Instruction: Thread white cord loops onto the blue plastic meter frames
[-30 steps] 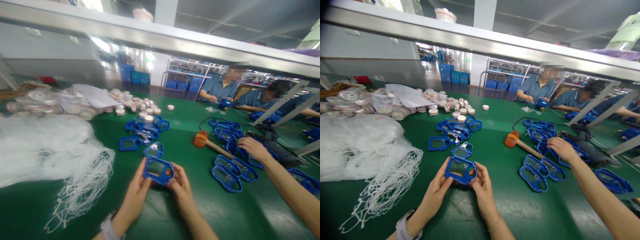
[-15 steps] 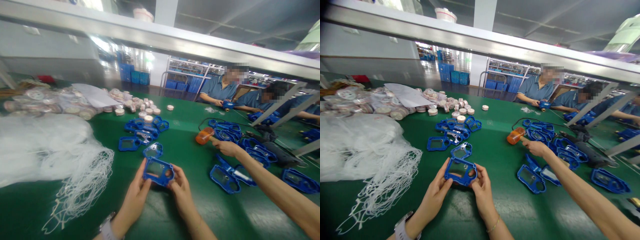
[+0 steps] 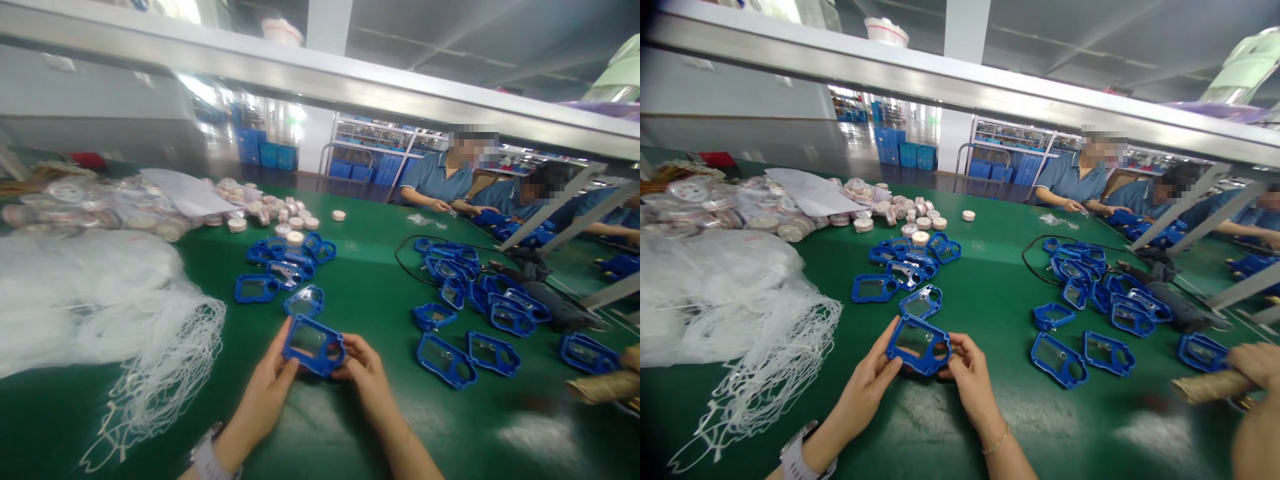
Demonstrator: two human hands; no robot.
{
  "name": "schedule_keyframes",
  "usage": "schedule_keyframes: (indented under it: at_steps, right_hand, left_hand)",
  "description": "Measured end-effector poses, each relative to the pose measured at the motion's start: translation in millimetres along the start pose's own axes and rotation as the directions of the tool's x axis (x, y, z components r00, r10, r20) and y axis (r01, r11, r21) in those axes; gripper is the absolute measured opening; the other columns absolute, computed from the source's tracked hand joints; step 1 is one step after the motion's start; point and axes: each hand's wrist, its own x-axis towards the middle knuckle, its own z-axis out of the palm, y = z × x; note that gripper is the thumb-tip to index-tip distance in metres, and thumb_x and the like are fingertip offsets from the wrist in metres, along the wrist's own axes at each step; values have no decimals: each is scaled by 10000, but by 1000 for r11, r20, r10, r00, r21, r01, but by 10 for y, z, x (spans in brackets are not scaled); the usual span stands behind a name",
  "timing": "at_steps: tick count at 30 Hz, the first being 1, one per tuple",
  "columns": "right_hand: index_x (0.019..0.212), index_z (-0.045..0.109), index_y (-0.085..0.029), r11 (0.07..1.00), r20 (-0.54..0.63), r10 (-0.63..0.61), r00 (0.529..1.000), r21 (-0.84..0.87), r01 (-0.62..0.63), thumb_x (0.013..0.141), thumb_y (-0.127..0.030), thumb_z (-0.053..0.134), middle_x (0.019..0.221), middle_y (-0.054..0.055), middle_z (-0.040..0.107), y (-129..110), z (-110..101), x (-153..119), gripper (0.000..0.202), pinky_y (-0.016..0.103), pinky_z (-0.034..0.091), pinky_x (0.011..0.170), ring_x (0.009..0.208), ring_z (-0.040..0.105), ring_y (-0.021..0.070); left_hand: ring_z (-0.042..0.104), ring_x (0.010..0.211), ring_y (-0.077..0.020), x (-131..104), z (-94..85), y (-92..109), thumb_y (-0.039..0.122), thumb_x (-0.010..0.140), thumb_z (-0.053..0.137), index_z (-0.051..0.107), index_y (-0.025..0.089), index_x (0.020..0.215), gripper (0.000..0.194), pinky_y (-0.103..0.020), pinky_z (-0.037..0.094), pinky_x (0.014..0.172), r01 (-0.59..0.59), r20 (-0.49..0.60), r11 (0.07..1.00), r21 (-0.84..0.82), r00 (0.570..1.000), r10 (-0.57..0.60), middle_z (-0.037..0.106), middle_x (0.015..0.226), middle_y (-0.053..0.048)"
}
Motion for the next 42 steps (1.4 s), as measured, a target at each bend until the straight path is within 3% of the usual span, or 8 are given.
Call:
schedule_keyframes:
  at_steps: [7,13,18,26,31,35,39,42]
  right_hand:
    - [845,677,-168,995,-8,18,1000,-95,-18,694,-222,621,781,48,715,-64,-52,14,169,242,492,556,681,662,174]
    - [814,682,-139,974,37,49,998,-222,-39,733,-321,610,726,58,713,-69,-123,23,212,243,482,565,647,639,162]
    - [745,656,-133,962,34,58,998,-267,-47,702,-242,586,677,36,698,-32,-142,40,137,220,443,539,582,595,131]
    - [714,626,-147,962,22,76,997,-263,-67,682,-251,545,649,24,683,74,-189,95,135,227,441,522,560,593,138]
    - [724,620,-150,961,50,91,995,-267,-74,686,-248,539,640,20,673,51,-162,67,132,240,454,534,564,598,147]
    - [710,605,-154,945,66,78,995,-322,-53,707,-234,498,640,20,669,-22,-164,56,134,243,456,545,578,601,151]
    - [789,608,-156,873,107,22,994,-487,33,770,-215,437,734,47,681,-14,-208,65,182,296,495,636,685,628,186]
    - [1069,578,-167,729,121,-147,982,-657,190,828,-196,387,1042,92,653,39,-169,23,309,368,463,873,972,600,213]
  left_hand:
    - [541,1129,-261,4,-43,-9,365,886,483,214,251,1430,618,-387,399,987,6,37,999,54,999,-8,542,1291,-67]
    - [613,974,-240,28,-105,-25,351,891,472,182,232,1440,632,-389,411,958,25,112,996,85,993,-34,645,1111,-76]
    - [628,899,-215,27,-109,14,325,899,458,117,231,1449,653,-362,444,897,52,192,995,87,979,-68,653,1088,-71]
    - [511,1150,-221,-10,-141,82,350,931,361,236,255,1423,516,-411,207,1082,22,169,970,242,983,-65,633,1166,-36]
    - [568,1066,-226,17,-164,109,328,922,365,262,226,1417,516,-423,241,1066,45,147,982,186,986,-73,676,1087,-34]
    - [482,1180,-232,37,-158,150,297,903,368,368,179,1377,489,-386,228,1082,10,166,976,219,985,-47,668,1107,-52]
    - [621,910,-214,40,-122,101,265,861,416,342,170,1389,541,-333,449,877,35,192,968,248,978,-85,686,1013,-59]
    - [632,713,-187,22,-84,8,264,874,389,284,164,1412,557,-306,485,740,53,134,943,329,986,-102,696,806,-34]
